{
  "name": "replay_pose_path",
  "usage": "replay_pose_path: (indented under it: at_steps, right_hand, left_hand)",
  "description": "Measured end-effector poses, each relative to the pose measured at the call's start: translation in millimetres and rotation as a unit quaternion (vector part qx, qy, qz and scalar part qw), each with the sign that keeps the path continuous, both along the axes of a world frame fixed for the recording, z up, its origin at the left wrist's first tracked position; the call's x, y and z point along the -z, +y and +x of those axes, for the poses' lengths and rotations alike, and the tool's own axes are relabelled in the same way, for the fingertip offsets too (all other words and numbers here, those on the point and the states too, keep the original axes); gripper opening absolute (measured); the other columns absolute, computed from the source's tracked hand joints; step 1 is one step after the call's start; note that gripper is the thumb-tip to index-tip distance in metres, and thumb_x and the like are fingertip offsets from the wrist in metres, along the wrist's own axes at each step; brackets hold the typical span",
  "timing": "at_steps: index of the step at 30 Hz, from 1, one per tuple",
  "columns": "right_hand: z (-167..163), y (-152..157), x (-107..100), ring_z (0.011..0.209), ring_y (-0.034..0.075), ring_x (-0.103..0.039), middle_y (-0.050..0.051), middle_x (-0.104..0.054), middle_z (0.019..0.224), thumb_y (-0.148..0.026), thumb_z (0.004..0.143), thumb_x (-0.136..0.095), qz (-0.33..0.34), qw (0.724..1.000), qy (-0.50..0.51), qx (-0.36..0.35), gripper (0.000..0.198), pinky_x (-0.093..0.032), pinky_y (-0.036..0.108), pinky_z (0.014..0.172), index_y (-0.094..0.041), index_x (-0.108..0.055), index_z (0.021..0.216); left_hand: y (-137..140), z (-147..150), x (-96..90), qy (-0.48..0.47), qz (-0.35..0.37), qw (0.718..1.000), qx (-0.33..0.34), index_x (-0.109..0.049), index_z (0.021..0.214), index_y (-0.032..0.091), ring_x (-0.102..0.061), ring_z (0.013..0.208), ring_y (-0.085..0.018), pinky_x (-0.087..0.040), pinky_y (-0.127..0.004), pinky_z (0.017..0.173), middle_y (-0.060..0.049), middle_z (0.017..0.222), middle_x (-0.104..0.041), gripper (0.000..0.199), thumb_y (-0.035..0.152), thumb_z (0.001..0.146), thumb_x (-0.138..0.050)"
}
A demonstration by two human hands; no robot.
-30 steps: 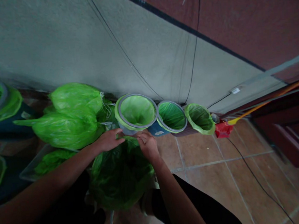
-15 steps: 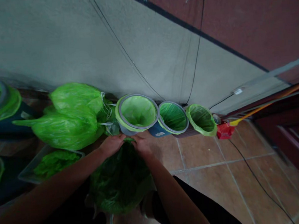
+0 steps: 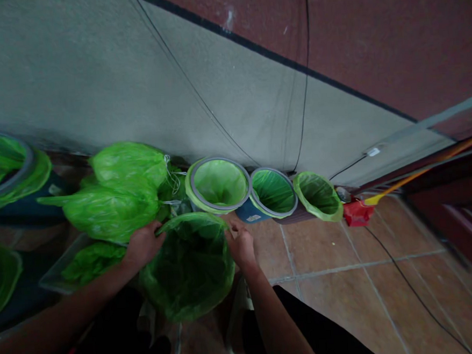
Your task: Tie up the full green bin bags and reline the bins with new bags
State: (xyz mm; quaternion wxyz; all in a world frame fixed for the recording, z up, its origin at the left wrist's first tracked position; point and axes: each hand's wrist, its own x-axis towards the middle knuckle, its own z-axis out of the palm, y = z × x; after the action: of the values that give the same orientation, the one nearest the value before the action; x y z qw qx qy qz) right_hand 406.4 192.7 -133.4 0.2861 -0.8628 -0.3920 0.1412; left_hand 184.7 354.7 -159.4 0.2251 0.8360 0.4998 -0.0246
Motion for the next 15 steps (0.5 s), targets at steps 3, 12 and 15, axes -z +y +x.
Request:
replay_pose_path:
  at_steps: [3, 12, 15]
  right_hand:
    - [-2, 1, 3, 0.103, 0.022, -0.066, 0.012, -0.071, 0.112, -0.025, 0.089, -0.053, 0.020, 1.000, 0.001, -0.003, 0.029, -0.049, 0.033, 0.091, -0.016, -0.065, 0.113]
    - [12, 38, 7, 0.100, 0.021, -0.065, 0.010, -0.072, 0.104, -0.028, 0.092, -0.048, 0.066, 0.997, -0.002, -0.050, 0.028, -0.047, 0.032, 0.094, -0.017, -0.071, 0.101]
    - [11, 47, 19, 0.099, 0.020, -0.066, 0.010, -0.073, 0.104, -0.025, 0.091, -0.050, 0.056, 0.997, 0.032, -0.053, 0.025, -0.048, 0.031, 0.092, -0.016, -0.072, 0.100]
  left_hand:
    - [-22, -23, 2.0, -0.008, -0.049, 0.998, -0.046, -0.062, 0.108, 0.016, -0.070, 0.087, -0.024, -0.049, -0.030, 0.077, -0.010, 0.097, -0.074, 0.038, 0.042, 0.087, -0.045]
    - [-11, 3, -22.2, -0.138, 0.031, 0.990, -0.007, -0.057, 0.125, 0.015, -0.062, 0.113, -0.026, -0.047, -0.038, 0.098, -0.013, 0.124, -0.066, 0.048, 0.045, 0.093, -0.037]
    - [8, 48, -22.2, -0.160, 0.027, 0.984, 0.077, -0.062, 0.118, 0.014, -0.063, 0.112, -0.023, -0.046, -0.035, 0.100, -0.012, 0.120, -0.068, 0.042, 0.037, 0.095, -0.035]
